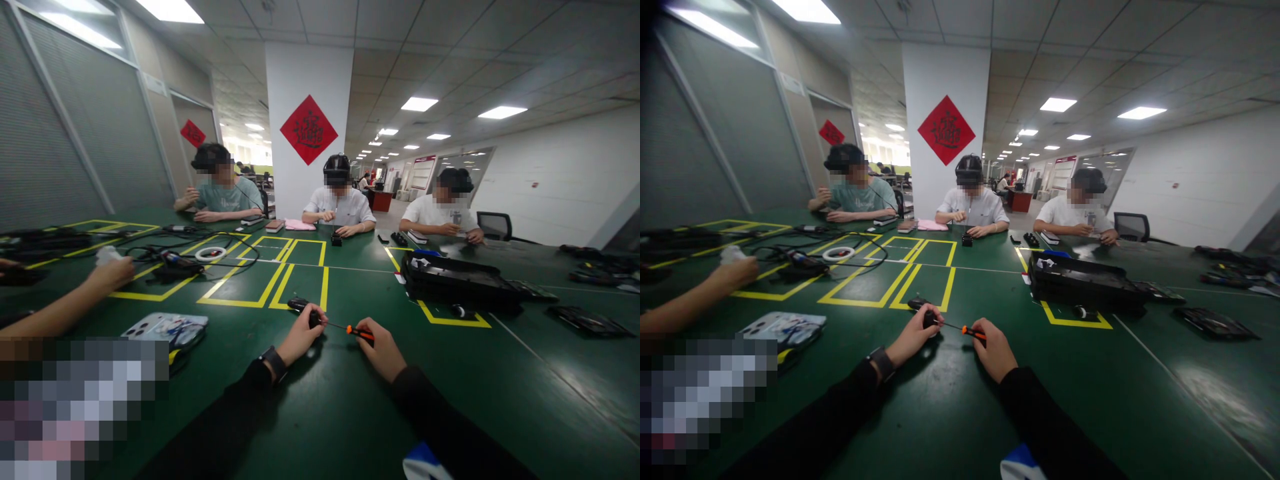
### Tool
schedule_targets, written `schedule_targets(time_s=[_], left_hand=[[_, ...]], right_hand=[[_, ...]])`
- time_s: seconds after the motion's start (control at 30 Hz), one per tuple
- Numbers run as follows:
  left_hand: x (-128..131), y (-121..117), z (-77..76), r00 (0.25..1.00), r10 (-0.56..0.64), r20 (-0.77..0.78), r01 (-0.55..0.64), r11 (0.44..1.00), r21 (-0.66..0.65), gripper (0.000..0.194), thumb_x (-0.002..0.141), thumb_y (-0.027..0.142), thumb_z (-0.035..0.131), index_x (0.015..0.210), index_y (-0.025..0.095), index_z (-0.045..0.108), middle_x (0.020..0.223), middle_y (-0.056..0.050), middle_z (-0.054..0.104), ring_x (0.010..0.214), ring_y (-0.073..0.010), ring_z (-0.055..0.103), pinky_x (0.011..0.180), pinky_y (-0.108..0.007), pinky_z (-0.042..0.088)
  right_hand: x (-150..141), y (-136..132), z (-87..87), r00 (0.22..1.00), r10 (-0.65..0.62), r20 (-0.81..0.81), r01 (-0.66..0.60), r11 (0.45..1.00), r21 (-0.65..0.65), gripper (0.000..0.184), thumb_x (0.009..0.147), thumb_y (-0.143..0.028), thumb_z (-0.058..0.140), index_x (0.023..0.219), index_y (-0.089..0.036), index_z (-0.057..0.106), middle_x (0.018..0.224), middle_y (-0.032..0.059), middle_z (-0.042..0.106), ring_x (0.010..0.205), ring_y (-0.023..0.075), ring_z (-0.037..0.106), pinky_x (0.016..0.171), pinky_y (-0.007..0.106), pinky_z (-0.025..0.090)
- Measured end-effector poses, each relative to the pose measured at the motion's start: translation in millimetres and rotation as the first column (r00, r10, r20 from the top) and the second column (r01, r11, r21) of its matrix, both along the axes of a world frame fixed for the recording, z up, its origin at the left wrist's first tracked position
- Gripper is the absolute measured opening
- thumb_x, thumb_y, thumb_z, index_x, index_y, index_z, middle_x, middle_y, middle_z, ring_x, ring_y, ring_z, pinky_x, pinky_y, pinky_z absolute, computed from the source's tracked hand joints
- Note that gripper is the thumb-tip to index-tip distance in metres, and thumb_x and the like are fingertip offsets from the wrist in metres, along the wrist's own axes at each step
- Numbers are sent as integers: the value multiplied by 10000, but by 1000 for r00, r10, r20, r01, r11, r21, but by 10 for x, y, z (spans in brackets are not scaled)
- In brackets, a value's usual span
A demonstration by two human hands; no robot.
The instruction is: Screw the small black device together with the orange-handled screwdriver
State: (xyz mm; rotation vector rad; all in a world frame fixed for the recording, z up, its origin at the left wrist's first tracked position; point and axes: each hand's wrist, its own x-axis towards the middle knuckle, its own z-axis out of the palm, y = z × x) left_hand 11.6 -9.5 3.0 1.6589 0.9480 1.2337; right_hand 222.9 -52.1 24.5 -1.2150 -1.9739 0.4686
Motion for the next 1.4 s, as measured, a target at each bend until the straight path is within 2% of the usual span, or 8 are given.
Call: schedule_targets(time_s=[0.27, 0.43, 0.57, 0.83, 1.0, 1.17, 1.27, 1.4], left_hand=[[8, -15, 17, 999, 17, -39, -17, 1000, 6, 181, 701, 168, 534, 864, 186, 459, 853, 0, 549, 809, -128, 518, 773, -262, 397], [16, -39, 43, 998, 29, -60, -32, 999, -39, 175, 760, 323, 499, 869, 190, 461, 804, 12, 516, 682, -105, 475, 615, -214, 393], [17, -36, 40, 997, 36, -68, -37, 999, -4, 166, 768, 324, 490, 861, 188, 468, 799, 14, 511, 698, -107, 469, 640, -217, 388], [13, -28, 44, 994, 86, -72, -86, 996, 10, 131, 761, 277, 486, 857, 187, 484, 802, 9, 531, 724, -120, 490, 695, -240, 392], [7, -29, 62, 995, 57, -85, -57, 998, 6, 169, 750, 272, 500, 893, 183, 512, 841, -3, 553, 776, -137, 513, 741, -259, 397], [10, -29, 54, 992, 68, -110, -70, 997, -15, 179, 763, 335, 491, 864, 187, 505, 824, 8, 537, 697, -116, 493, 655, -236, 398], [10, -34, 56, 992, 70, -108, -72, 997, -12, 173, 764, 339, 489, 843, 186, 495, 788, 15, 522, 673, -107, 475, 633, -222, 391], [6, -27, 48, 991, 84, -106, -85, 996, -1, 180, 763, 350, 487, 834, 185, 496, 781, 13, 519, 676, -109, 467, 632, -223, 387]], right_hand=[[1, 42, -70, 999, 14, -35, -14, 1000, 7, 155, 751, -130, 464, 883, -182, 527, 861, 26, 566, 812, 158, 540, 763, 303, 425], [-15, 64, -106, 998, 54, -19, -54, 998, 13, 211, 763, -157, 489, 967, -184, 535, 951, 53, 540, 897, 169, 518, 829, 318, 414], [-25, 73, -113, 997, 61, 44, -63, 997, 36, 219, 834, -172, 385, 978, -188, 549, 957, 60, 534, 929, 167, 496, 865, 325, 391], [11, 85, -132, 991, -65, 116, 61, 997, 37, 203, 835, -231, 412, 972, -183, 555, 964, 71, 532, 935, 189, 478, 858, 340, 382], [22, 94, -125, 996, -33, 81, 27, 997, 67, 173, 801, -148, 422, 914, -188, 547, 975, 58, 511, 948, 174, 476, 869, 325, 377], [22, 93, -146, 995, -56, 79, 52, 997, 56, 193, 763, -182, 506, 956, -190, 520, 978, 54, 510, 928, 177, 483, 835, 312, 398], [41, 108, -160, 985, -118, 125, 112, 992, 55, 218, 807, -249, 469, 1010, -190, 519, 994, 69, 518, 946, 193, 476, 842, 334, 390], [62, 127, -158, 975, -109, 194, 97, 993, 72, 208, 856, -237, 372, 899, -195, 571, 972, 67, 534, 946, 188, 477, 849, 339, 372]])
